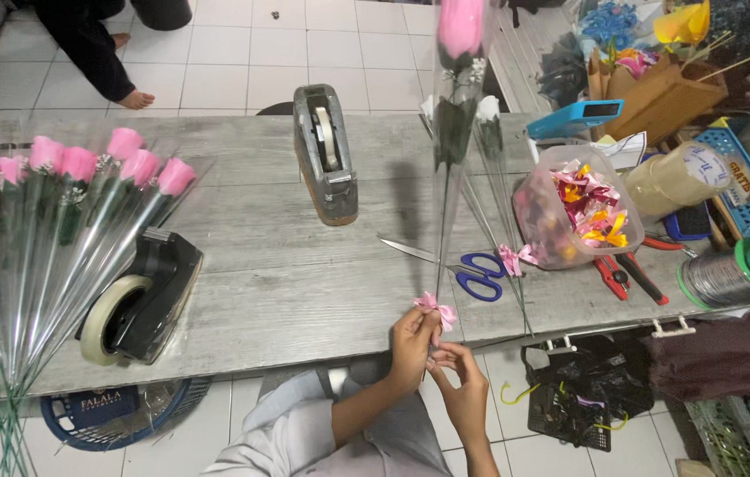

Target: The person wraps individual pink roses in clear cellophane and ties a pink ribbon around the base of each stem. They repeat this process for several flowers, arranging the finished wrapped roses on the table.

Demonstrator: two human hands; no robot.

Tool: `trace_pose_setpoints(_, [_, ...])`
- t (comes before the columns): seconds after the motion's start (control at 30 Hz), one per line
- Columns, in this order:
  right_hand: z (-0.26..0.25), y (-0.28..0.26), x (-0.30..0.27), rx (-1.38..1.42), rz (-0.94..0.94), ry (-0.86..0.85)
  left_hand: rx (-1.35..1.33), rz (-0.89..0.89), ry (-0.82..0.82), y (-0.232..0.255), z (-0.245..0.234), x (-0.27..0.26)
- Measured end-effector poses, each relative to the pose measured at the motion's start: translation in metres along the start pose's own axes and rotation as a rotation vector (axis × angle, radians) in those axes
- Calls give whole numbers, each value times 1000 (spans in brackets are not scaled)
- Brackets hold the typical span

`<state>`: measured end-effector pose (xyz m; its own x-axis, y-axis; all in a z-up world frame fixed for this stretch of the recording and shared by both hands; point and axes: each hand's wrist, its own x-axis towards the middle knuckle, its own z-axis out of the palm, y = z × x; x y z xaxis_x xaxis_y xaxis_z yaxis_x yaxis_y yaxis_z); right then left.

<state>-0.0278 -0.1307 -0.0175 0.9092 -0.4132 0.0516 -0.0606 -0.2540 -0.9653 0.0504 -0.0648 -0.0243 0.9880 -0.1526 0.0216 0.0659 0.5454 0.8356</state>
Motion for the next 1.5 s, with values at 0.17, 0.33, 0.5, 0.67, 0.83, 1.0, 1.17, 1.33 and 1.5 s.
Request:
trace_pose_setpoints(0.17, [-3,22,1,166,45,108,126,-94,-100,15,15,11])
trace_pose_setpoints(0.33, [-42,-4,14,-17,-178,270,706,-157,-775,68,16,12])
trace_pose_setpoints(0.5, [-74,-18,59,-323,-134,408,810,-155,-970,105,-8,-12])
trace_pose_setpoints(0.67, [-94,10,97,-525,38,213,963,125,-774,156,-74,-26])
trace_pose_setpoints(0.83, [-102,19,100,-596,73,149,1419,319,-73,246,-161,-63])
trace_pose_setpoints(1.0, [-113,64,102,-769,-164,299,1461,282,481,278,-204,-104])
trace_pose_setpoints(1.17, [-68,27,81,-765,-622,550,1467,406,699,273,-223,-112])
trace_pose_setpoints(1.33, [8,-24,56,-531,-775,397,1646,437,1072,253,-278,-120])
trace_pose_setpoints(1.5, [112,-73,10,-64,-486,-206,1625,268,1137,250,-309,-129])
